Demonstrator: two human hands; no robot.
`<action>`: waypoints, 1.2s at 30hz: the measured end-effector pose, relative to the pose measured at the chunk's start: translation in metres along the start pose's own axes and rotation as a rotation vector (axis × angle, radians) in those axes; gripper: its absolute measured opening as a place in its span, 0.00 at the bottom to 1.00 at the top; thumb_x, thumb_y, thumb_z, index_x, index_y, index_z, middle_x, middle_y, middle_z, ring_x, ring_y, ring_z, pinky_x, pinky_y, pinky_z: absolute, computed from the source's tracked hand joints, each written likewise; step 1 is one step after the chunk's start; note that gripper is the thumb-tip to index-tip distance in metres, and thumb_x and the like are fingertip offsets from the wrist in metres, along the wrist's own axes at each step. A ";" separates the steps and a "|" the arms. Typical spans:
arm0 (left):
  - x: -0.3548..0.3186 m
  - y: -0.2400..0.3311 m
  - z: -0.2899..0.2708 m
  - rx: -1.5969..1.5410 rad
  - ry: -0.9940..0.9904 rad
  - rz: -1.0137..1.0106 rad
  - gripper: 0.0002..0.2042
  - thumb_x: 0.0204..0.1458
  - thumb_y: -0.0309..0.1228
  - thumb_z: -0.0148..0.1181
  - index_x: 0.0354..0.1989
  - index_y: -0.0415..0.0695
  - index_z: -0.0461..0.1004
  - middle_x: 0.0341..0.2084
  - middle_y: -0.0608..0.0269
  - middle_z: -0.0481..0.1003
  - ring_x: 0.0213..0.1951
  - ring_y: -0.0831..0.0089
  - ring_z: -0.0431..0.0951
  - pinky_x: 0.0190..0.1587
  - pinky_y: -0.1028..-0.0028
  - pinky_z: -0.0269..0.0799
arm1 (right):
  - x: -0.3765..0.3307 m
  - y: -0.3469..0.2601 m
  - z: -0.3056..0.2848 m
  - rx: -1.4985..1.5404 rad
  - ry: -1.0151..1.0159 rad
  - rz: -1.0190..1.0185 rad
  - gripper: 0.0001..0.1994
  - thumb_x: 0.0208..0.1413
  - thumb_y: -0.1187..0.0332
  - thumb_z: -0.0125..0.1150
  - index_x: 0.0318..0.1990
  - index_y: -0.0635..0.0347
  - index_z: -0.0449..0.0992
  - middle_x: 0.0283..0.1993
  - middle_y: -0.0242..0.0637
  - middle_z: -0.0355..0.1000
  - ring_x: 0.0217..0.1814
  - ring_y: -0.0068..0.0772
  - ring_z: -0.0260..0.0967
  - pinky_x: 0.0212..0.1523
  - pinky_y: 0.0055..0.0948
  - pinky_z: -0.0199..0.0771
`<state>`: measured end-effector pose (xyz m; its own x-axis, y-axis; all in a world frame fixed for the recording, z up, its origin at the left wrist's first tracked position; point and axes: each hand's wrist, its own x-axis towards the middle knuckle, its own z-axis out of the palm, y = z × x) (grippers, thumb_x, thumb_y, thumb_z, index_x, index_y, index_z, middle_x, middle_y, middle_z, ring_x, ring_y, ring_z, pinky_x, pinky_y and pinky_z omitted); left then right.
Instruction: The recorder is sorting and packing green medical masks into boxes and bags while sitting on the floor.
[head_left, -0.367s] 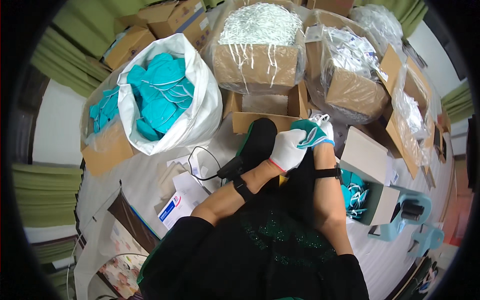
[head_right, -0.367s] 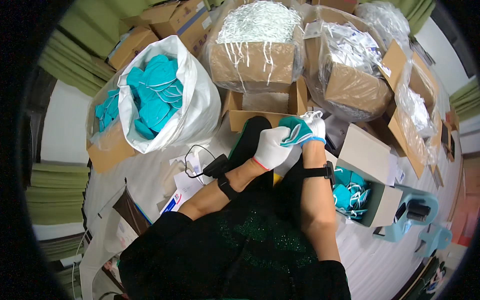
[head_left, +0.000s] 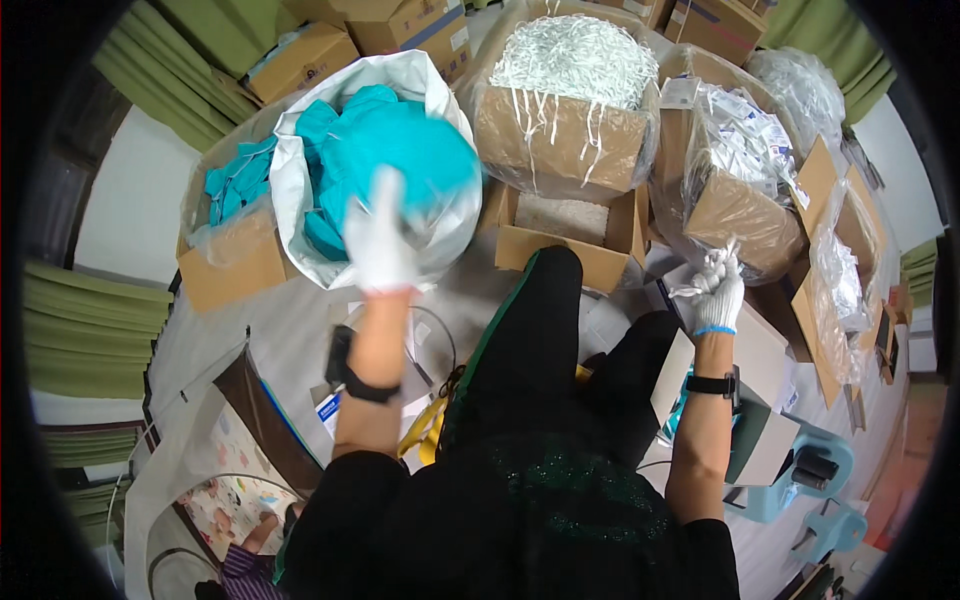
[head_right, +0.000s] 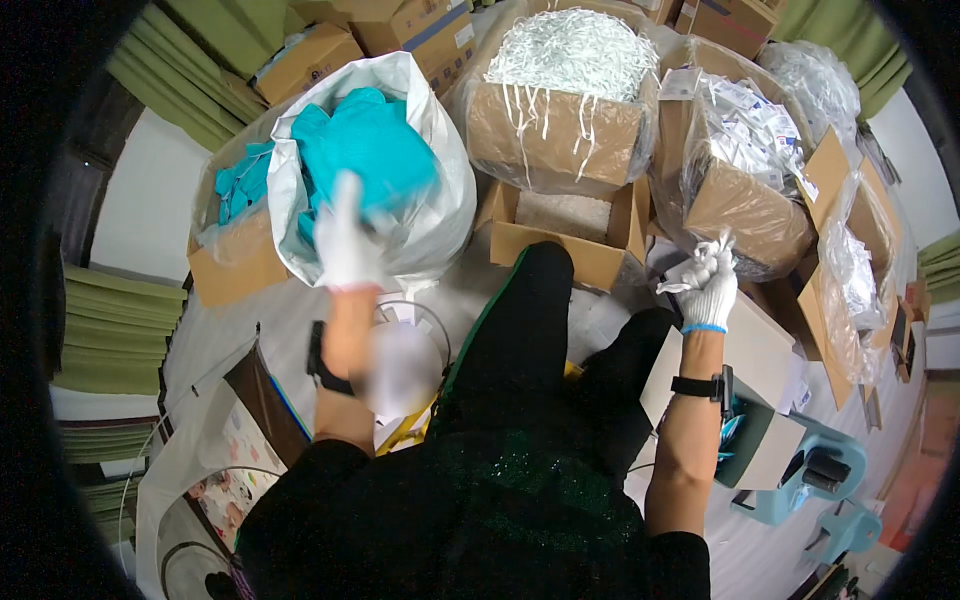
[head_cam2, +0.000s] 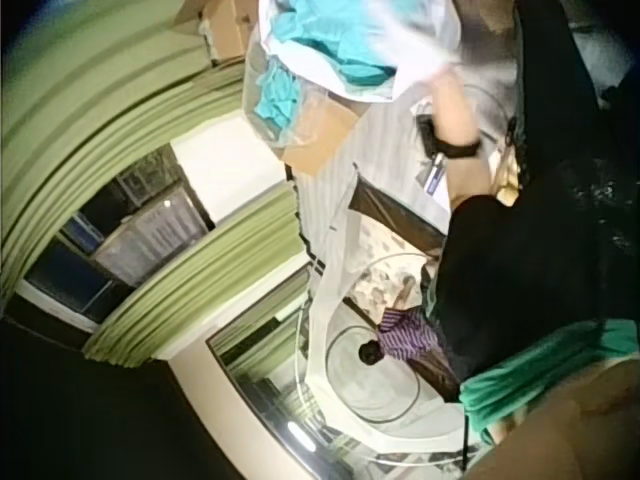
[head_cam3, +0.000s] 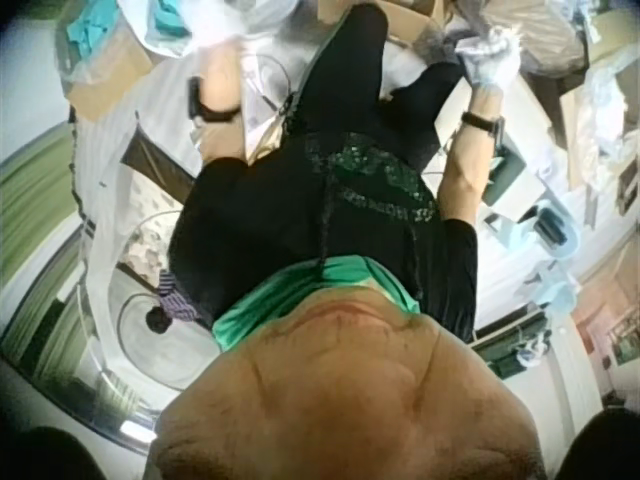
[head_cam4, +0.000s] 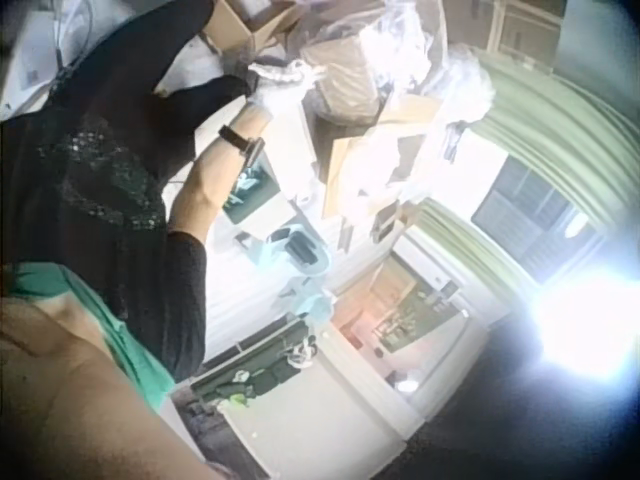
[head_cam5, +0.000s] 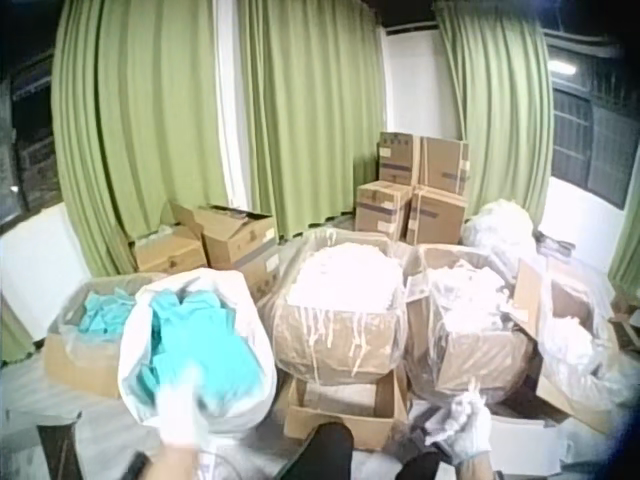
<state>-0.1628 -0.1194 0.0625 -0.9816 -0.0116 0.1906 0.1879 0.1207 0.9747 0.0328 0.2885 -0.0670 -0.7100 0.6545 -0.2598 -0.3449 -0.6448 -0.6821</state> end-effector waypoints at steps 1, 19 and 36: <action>0.032 -0.002 -0.007 -0.578 0.062 -0.275 0.24 0.54 0.47 0.60 0.43 0.33 0.68 0.36 0.57 0.70 0.35 0.70 0.71 0.35 0.73 0.71 | -0.016 -0.001 0.032 -0.025 0.160 -0.019 0.14 0.65 0.57 0.46 0.30 0.54 0.69 0.23 0.29 0.67 0.12 0.17 0.53 0.10 0.16 0.49; -0.066 0.003 0.137 0.132 -0.715 0.426 0.22 0.51 0.33 0.60 0.54 0.39 0.69 0.50 0.51 0.73 0.53 0.62 0.73 0.55 0.69 0.67 | -0.085 -0.021 0.126 0.346 -0.286 0.235 0.15 0.66 0.57 0.43 0.40 0.55 0.73 0.14 0.24 0.56 0.09 0.12 0.45 0.09 0.17 0.48; -0.090 -0.022 0.185 -0.500 -1.279 -0.447 0.14 0.65 0.36 0.42 0.38 0.40 0.72 0.23 0.68 0.71 0.25 0.80 0.70 0.29 0.79 0.66 | -0.108 -0.042 0.111 -0.518 -0.270 -0.213 0.16 0.63 0.61 0.51 0.45 0.67 0.73 0.19 0.28 0.64 0.14 0.14 0.52 0.16 0.15 0.50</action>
<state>-0.0848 0.0623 0.0023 -0.2676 0.9575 -0.1072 -0.4083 -0.0119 0.9128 0.0551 0.2011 0.0656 -0.8119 0.5812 0.0545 -0.2014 -0.1913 -0.9606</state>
